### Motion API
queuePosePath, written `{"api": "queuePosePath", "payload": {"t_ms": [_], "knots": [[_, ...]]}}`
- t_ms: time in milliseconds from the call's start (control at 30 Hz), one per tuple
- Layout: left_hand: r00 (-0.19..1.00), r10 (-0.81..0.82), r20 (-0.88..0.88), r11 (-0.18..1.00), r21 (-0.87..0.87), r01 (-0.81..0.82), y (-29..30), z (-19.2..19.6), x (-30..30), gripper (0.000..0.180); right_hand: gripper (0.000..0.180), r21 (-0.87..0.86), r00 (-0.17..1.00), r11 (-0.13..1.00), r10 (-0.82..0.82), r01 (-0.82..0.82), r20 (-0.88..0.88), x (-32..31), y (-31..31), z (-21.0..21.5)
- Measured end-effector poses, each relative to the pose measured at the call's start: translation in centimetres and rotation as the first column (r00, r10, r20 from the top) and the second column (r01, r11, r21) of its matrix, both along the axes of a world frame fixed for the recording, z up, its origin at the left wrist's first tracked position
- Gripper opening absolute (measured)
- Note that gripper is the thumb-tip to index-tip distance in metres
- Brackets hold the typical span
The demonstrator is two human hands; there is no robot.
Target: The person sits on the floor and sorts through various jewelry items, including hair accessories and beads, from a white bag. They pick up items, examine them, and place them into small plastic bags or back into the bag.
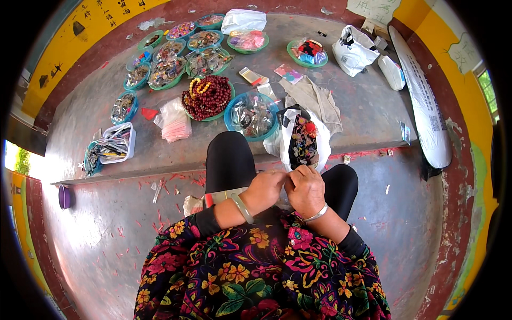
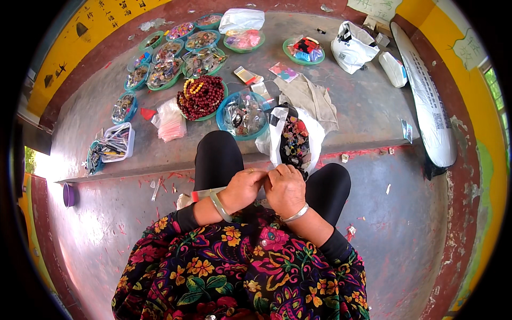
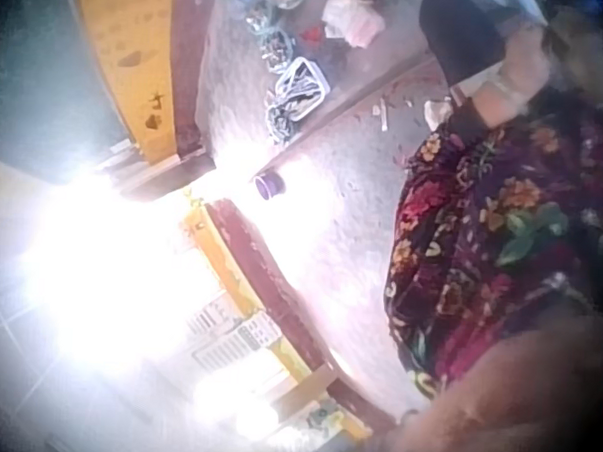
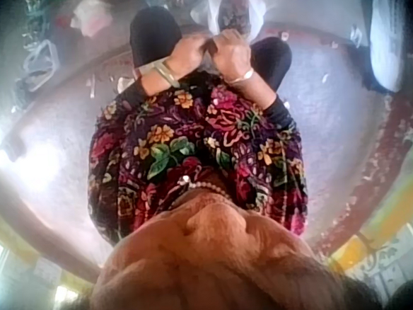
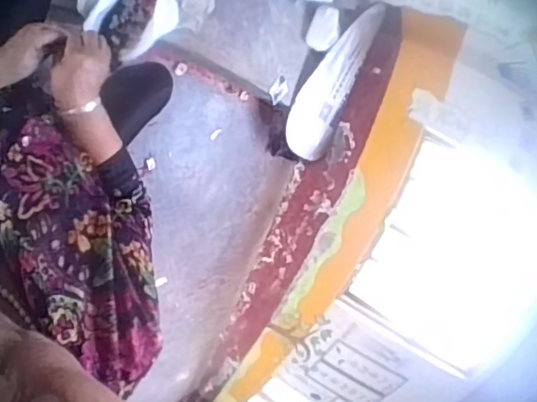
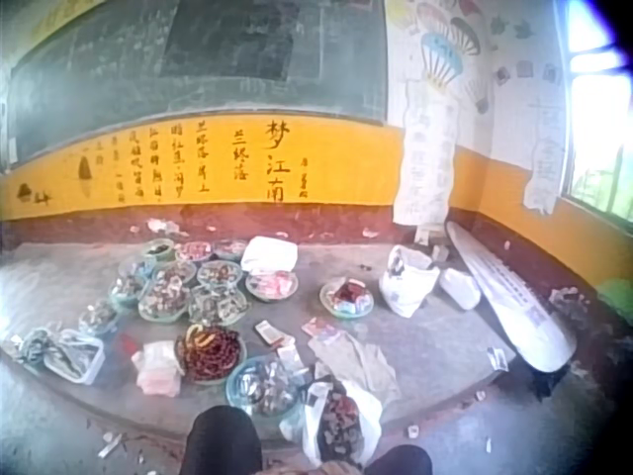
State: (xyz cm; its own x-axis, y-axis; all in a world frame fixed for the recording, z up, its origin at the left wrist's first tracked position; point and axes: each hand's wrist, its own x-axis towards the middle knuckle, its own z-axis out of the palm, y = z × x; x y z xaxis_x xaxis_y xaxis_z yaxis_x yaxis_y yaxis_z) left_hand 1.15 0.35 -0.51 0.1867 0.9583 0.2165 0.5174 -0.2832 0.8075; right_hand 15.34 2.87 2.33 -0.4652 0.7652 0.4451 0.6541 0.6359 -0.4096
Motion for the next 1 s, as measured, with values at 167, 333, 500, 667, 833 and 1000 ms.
{"api": "queuePosePath", "payload": {"t_ms": [167, 333, 500, 667, 833, 1000], "knots": [[1.000, -0.010, 0.015, 1.000, 0.013, 0.009, 0.1, -0.8, 0.0, 0.014, 0.006, -0.004, 0.998, 1.000, 0.020, -0.020, 0.061, 0.0, -0.1, 0.4], [1.000, -0.010, 0.011, 0.999, 0.032, 0.010, 0.1, -0.9, 0.1, 0.014, 0.006, -0.004, 0.998, 1.000, 0.017, -0.017, 0.052, 0.0, 0.0, 0.0], [0.997, 0.002, 0.074, 0.999, 0.042, -0.005, 0.1, -0.9, 0.2, 0.014, 0.006, -0.038, 0.999, 0.999, -0.006, 0.004, -0.044, 0.2, 0.2, -0.6], [0.999, 0.014, 0.032, 0.999, -0.043, -0.013, 0.1, -1.3, -0.1, 0.016, 0.006, -0.064, 0.998, 0.998, -0.010, 0.005, -0.065, 0.2, 0.1, -0.1], [0.999, 0.013, 0.032, 0.999, -0.043, -0.012, 0.1, -1.3, -0.1, 0.016, 0.005, -0.042, 0.999, 0.999, 0.004, -0.006, -0.047, 0.2, 0.2, -0.2], [0.998, 0.016, 0.066, 1.000, -0.024, -0.014, 0.0, -1.4, -0.1, 0.016, 0.005, -0.055, 0.998, 0.998, -0.006, 0.002, -0.069, 0.2, 0.3, -0.6]]}}
